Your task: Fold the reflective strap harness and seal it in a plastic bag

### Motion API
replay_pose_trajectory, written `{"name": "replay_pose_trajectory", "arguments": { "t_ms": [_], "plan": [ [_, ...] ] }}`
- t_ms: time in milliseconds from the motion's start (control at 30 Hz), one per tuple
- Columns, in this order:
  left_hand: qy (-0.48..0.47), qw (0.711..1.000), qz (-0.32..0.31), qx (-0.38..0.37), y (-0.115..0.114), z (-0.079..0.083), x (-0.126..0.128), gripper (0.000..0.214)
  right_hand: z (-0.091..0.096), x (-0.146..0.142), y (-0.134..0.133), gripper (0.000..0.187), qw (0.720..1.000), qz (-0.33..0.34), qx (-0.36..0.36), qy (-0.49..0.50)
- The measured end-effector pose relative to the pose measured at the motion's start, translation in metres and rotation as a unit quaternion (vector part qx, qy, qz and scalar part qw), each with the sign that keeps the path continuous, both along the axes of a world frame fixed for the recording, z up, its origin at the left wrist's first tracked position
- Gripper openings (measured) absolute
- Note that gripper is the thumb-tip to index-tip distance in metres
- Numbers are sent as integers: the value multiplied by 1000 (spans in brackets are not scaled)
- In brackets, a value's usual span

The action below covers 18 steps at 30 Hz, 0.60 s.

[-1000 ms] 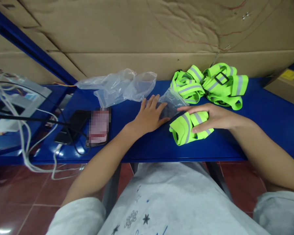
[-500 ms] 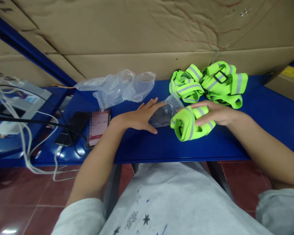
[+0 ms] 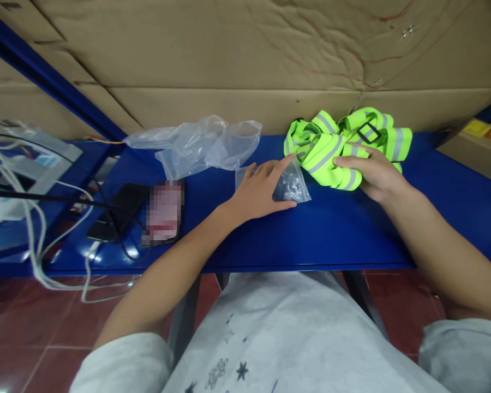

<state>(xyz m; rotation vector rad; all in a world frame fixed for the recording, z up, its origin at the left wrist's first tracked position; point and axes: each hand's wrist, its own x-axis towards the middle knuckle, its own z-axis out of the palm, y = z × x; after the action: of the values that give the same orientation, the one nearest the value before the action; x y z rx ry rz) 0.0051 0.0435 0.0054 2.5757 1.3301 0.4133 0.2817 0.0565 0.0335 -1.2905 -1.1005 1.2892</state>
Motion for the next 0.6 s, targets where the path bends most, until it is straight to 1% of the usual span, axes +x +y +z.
{"name": "replay_pose_trajectory", "arguments": {
  "t_ms": [67,133,200,267,300,367,433,500,600],
  "plan": [
    [-13,999,-2,33,-1,4,-4,105,1,2,0,57,1000,-15,15,-7],
    [-21,998,-2,66,-3,7,-4,101,3,2,-1,57,1000,6,13,-13],
    [-24,996,-2,89,-5,6,-2,95,3,2,-2,62,999,30,-2,-31],
    [-26,995,-4,100,-5,3,0,92,2,3,-3,69,996,35,0,-79],
    [-25,994,-3,103,-5,1,1,91,1,4,-3,71,993,31,12,-113],
    [-23,994,0,108,-4,-2,1,90,0,7,-2,72,980,22,50,-189],
    [-23,994,3,109,-4,-4,1,89,0,11,-3,70,964,30,76,-253],
    [-19,995,-8,96,-6,-5,2,92,4,12,-6,68,951,65,76,-294],
    [-16,997,-55,54,-11,-6,7,111,11,8,-13,65,937,126,56,-322]
  ]
}}
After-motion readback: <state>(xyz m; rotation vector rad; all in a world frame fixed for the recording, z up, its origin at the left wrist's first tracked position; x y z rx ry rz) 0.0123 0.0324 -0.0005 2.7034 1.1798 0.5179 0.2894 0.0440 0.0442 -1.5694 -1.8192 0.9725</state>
